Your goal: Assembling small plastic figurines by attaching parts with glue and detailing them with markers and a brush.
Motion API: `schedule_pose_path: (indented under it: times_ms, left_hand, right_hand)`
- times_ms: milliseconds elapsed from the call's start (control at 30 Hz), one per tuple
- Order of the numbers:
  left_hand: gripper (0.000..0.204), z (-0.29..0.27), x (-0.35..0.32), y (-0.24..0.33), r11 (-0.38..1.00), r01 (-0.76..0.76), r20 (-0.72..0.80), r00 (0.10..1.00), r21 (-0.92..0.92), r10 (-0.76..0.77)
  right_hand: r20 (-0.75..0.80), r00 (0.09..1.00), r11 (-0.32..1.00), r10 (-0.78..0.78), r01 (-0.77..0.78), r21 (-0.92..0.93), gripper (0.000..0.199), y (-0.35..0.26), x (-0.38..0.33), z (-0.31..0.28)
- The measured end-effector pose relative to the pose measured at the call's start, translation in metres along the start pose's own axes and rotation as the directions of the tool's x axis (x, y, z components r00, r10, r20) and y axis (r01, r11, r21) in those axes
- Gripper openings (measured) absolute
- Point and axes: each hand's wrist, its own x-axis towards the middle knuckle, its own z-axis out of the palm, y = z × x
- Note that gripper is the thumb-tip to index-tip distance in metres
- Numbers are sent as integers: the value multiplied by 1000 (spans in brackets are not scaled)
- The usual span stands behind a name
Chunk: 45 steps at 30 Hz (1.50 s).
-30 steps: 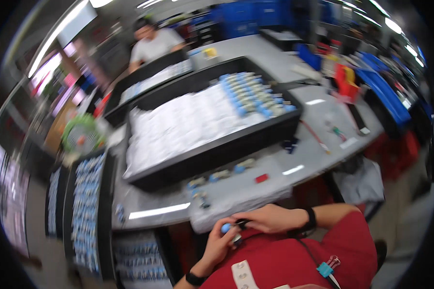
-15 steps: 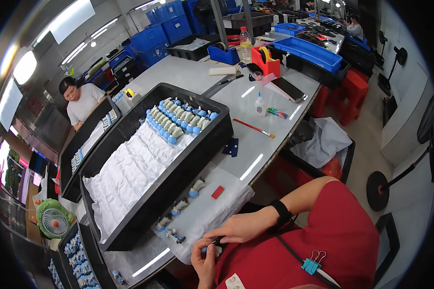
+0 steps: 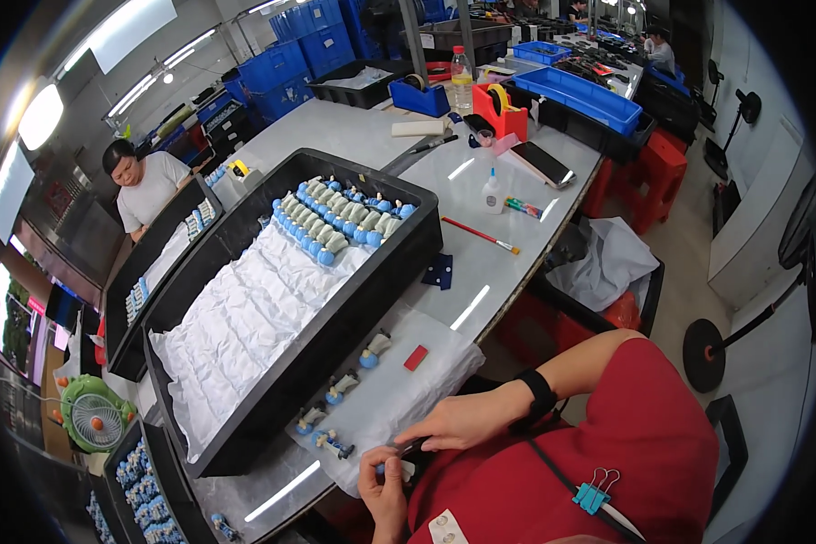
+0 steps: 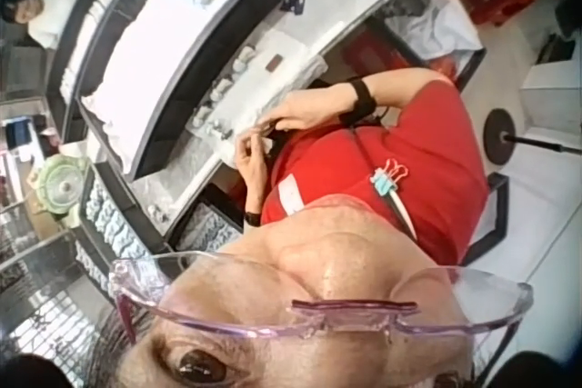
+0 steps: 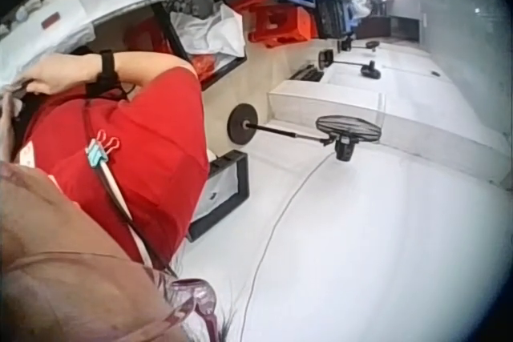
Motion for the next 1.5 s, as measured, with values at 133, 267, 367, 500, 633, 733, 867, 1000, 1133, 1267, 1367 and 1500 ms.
schedule_pose_path:
  times_ms: [133,267,367,500,633,733,867,1000,1133,1267,1367,1500]
  left_hand:
    - [15,-3,1,4,991,108,31,994,-79,-106]
    - [28,10,3,21,928,249,158,964,-278,-211]
    - [27,17,6,27,871,297,157,954,-392,-255]
    - [27,26,10,37,830,337,208,940,-444,-271]
    - [28,25,13,26,852,355,283,924,-384,-258]
    - [33,23,13,14,801,412,334,899,-434,-282]
    - [43,29,10,11,681,527,452,836,-508,-311]
    - [27,35,12,24,691,511,445,845,-511,-297]
    - [25,44,14,35,711,494,424,856,-500,-297]
    - [27,46,16,34,718,499,436,850,-485,-296]
    - [34,46,23,25,704,499,466,844,-506,-264]
    - [46,41,23,17,695,487,421,862,-528,-284]
  right_hand:
    - [-43,998,996,48,-44,84,39,-4,2,-5]
    - [-5,964,880,266,-241,409,33,-31,6,-32]
    - [31,969,782,245,-217,584,30,-26,4,-42]
    - [89,958,404,273,-198,893,30,-40,5,-62]
    - [54,994,277,92,-77,958,39,-43,4,-65]
    - [-91,991,425,98,41,904,32,-40,2,-56]
    - [-237,957,485,165,130,865,21,-25,1,-42]
    - [-297,937,483,186,176,857,35,-27,-1,-45]
    - [-307,937,671,168,120,731,35,-38,-9,-54]
    - [-300,942,811,147,59,582,33,-34,-17,-64]
    - [-325,930,852,171,27,523,35,-35,-19,-68]
    - [-272,957,850,103,58,524,28,-35,-11,-60]
